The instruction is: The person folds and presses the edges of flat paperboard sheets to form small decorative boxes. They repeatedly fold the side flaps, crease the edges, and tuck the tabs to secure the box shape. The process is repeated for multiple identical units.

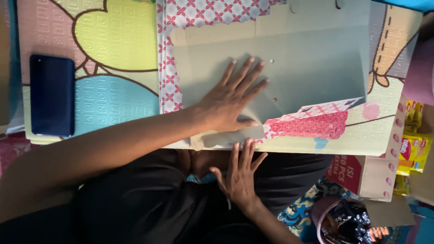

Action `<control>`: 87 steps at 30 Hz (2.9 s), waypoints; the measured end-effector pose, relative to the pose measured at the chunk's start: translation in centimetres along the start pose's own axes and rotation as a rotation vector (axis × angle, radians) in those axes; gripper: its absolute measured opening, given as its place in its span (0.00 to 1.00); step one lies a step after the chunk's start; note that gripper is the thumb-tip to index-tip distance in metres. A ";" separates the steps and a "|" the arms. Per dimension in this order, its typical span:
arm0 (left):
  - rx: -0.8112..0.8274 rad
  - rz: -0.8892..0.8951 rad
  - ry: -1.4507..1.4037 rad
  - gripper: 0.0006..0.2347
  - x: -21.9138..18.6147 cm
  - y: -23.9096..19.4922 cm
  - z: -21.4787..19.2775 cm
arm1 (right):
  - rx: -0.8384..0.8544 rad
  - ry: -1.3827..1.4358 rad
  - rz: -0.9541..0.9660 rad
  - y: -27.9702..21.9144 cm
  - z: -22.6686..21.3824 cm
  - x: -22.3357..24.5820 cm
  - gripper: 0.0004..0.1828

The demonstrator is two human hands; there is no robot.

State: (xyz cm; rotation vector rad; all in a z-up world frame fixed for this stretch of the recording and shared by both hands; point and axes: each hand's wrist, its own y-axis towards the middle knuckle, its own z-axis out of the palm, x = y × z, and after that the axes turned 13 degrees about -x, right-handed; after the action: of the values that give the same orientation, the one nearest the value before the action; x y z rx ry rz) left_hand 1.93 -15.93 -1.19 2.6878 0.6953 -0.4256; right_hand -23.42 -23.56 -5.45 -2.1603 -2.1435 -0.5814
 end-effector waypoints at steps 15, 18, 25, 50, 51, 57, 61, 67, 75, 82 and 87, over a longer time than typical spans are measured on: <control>-0.017 0.063 0.027 0.48 2.1 -1.6 -1.1 | 0.031 0.014 -0.019 0.4 -0.7 1.2 0.55; -0.018 0.046 -0.007 0.48 2.2 -1.6 -1.3 | -0.001 0.032 -0.027 2.3 -0.9 1.7 0.57; -0.033 0.046 -0.019 0.50 2.3 -1.4 -1.7 | 0.006 0.013 -0.032 2.0 -1.3 1.9 0.56; 0.079 -0.025 0.017 0.60 4.5 -4.0 -3.9 | 0.008 0.003 -0.039 2.5 -1.1 2.5 0.57; 0.042 -0.039 0.017 0.59 4.8 -4.5 -3.7 | 0.004 0.020 -0.056 2.1 -1.0 2.5 0.57; 0.021 -0.045 0.015 0.58 5.0 -5.0 -3.3 | 0.021 -0.008 -0.062 1.5 -0.2 2.9 0.57; 0.047 -0.050 0.037 0.61 4.7 -4.8 -3.6 | 0.031 0.022 -0.051 3.7 -1.1 3.5 0.55; 0.059 -0.072 0.119 0.62 3.7 -4.7 -5.1 | 0.008 0.017 -0.079 1.1 -0.2 2.9 0.59; 0.191 -0.111 -0.038 0.62 4.7 -5.7 -4.6 | -0.006 0.037 -0.072 3.8 -0.6 3.5 0.57; 0.167 -0.101 -0.085 0.60 4.9 -5.9 -4.4 | 0.015 0.046 -0.074 2.4 -0.3 3.4 0.57; 0.167 -0.091 -0.085 0.61 5.3 -5.9 -4.1 | 0.042 0.029 -0.047 5.2 -1.5 4.1 0.54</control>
State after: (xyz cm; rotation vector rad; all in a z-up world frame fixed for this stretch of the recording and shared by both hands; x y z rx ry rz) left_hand 4.18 -7.27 -0.80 2.7804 0.7916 -0.6430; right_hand -18.86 -20.35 -1.65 -2.0724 -2.1772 -0.5617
